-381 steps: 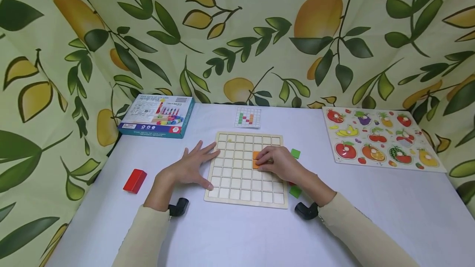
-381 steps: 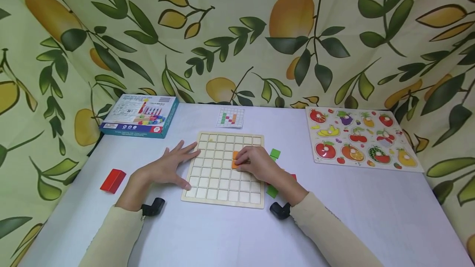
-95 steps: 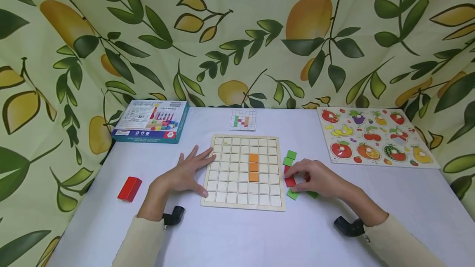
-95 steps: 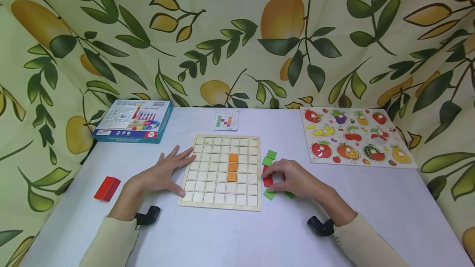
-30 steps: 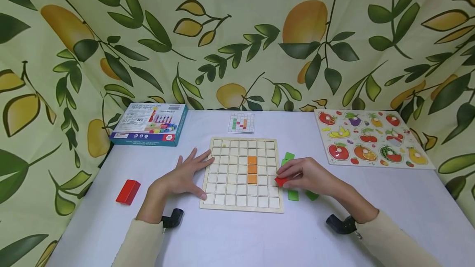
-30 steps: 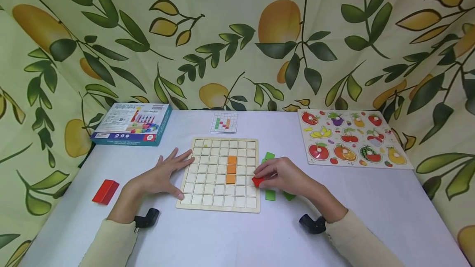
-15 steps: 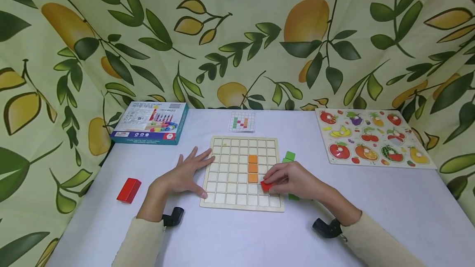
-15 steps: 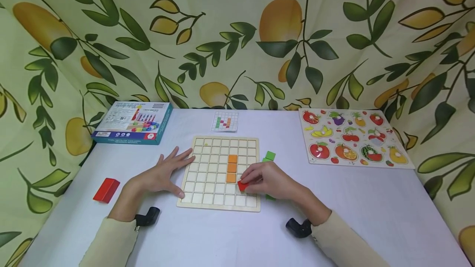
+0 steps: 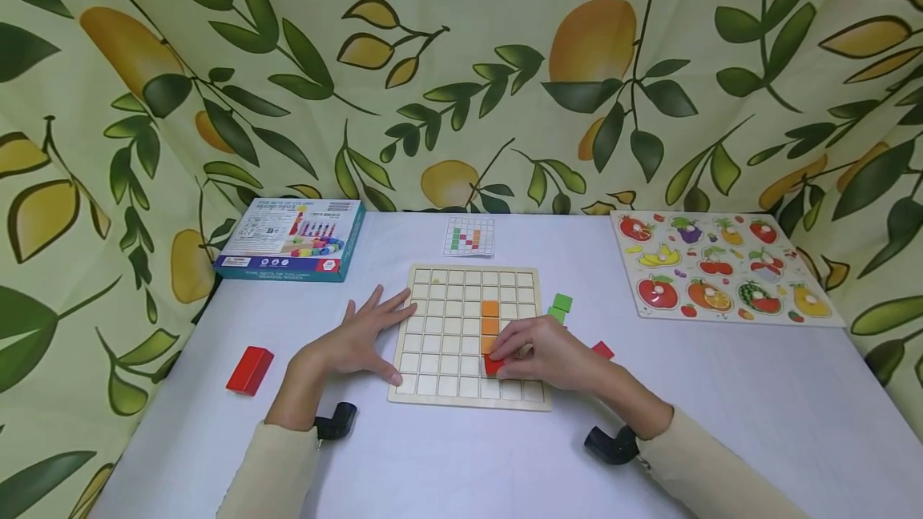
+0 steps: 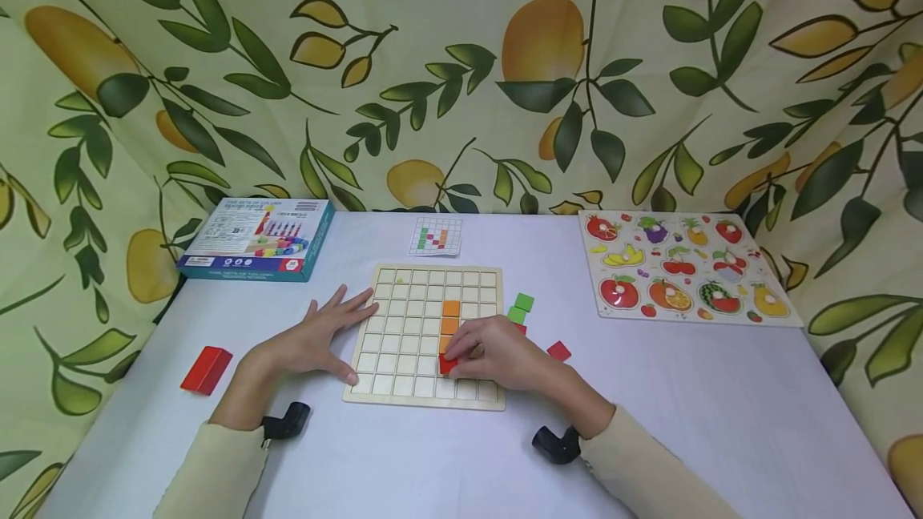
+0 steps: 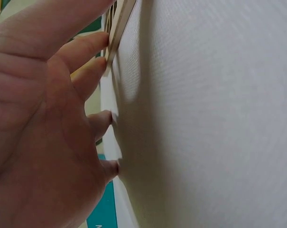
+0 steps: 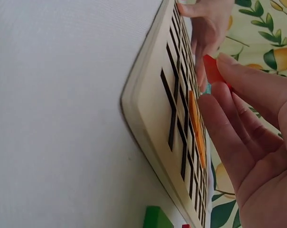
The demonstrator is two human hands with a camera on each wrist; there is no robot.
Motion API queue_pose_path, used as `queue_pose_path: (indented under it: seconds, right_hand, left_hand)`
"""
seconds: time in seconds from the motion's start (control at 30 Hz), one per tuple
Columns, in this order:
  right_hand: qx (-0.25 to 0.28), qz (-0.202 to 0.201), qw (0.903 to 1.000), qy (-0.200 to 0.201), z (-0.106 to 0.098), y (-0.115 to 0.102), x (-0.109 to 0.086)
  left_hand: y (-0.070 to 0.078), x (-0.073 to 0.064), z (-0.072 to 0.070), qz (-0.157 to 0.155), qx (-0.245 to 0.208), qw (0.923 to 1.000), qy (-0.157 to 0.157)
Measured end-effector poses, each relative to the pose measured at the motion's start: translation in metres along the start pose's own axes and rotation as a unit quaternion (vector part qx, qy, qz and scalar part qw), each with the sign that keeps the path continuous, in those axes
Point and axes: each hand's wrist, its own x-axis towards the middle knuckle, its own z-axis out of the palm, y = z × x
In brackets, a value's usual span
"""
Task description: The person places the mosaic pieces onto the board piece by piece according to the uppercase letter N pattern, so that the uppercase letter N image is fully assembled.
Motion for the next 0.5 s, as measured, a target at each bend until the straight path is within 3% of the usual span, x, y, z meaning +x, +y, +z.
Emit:
queue_pose_path:
  seconds: [0.5]
  right_hand:
    - [-0.09, 0.022, 0.9957, 0.0, 0.015, 0.0, 0.006]
  left_hand:
    - [0.001, 0.0, -0.001, -0.001, 0.0, 1.0, 0.0]
